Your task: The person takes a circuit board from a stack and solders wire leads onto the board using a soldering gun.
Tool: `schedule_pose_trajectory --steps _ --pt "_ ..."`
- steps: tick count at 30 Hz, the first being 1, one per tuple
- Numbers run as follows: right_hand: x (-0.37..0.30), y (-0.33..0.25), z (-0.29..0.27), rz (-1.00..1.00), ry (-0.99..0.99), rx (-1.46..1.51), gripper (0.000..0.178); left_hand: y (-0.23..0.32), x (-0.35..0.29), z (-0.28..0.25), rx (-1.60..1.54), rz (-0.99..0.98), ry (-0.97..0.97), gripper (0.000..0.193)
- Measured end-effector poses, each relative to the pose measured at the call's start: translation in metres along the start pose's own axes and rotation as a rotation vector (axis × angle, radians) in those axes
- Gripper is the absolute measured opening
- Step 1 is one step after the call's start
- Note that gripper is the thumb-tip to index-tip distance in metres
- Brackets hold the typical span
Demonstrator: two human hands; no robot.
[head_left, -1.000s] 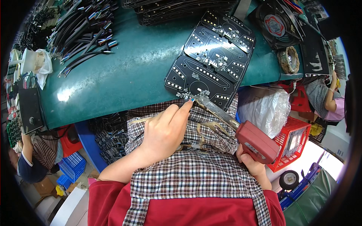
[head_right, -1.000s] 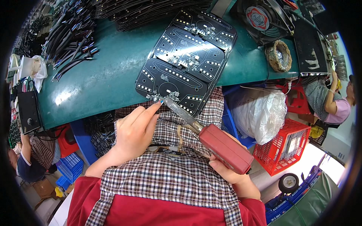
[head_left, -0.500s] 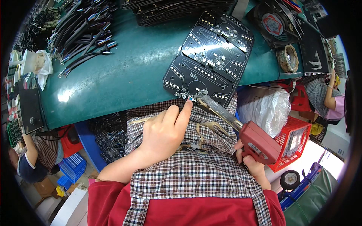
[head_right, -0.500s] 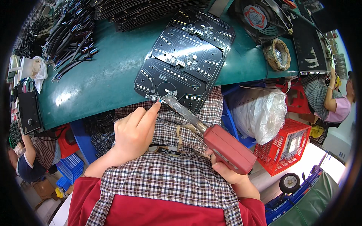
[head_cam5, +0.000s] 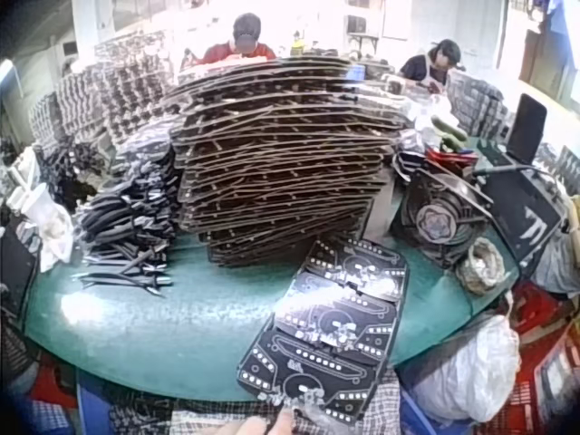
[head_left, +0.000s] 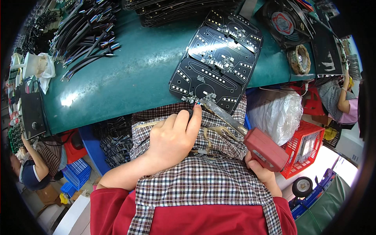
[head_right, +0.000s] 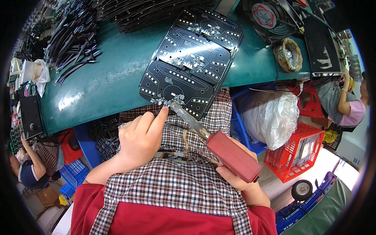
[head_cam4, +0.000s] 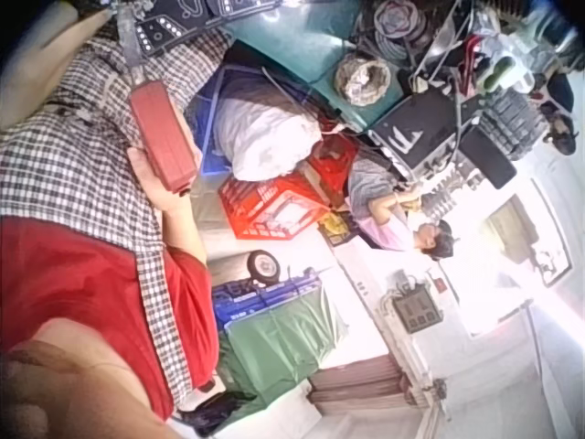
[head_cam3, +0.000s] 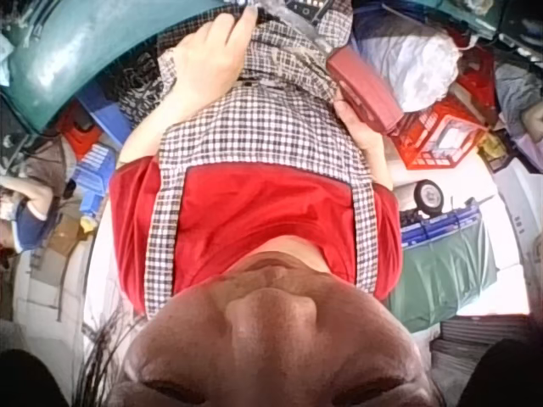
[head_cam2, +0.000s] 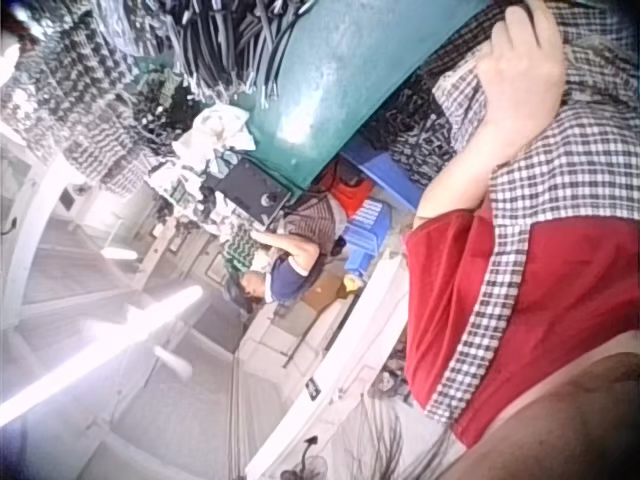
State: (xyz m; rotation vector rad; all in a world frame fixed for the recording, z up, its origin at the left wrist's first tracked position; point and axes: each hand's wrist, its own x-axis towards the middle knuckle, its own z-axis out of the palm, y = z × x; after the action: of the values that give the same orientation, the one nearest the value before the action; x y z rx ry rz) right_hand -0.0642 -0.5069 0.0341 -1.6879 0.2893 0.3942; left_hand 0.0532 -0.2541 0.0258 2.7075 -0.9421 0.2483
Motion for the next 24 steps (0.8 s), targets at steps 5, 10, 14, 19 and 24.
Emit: schedule_pose_trajectory --steps 5,10,14,19,24 --pt "0.004 -0.001 0.0 -0.138 -0.018 -0.111 0.043 0.001 0.006 0.004 0.019 0.04 0.092 0.033" --pt "-0.001 0.003 0.0 -0.098 -0.063 0.163 0.07 0.006 0.004 0.003 0.025 -0.031 0.096 0.025" --pt "0.005 -0.009 0.006 -0.121 0.014 0.184 0.043 0.005 0.005 0.005 -0.071 -0.025 0.067 0.023" --pt "0.005 -0.011 0.009 -0.12 0.037 0.332 0.042 0.003 0.004 0.007 -0.148 -0.045 0.052 0.023" --pt "0.002 0.0 0.003 -0.095 -0.01 0.209 0.043 0.004 0.005 0.004 -0.148 -0.056 0.058 0.021"
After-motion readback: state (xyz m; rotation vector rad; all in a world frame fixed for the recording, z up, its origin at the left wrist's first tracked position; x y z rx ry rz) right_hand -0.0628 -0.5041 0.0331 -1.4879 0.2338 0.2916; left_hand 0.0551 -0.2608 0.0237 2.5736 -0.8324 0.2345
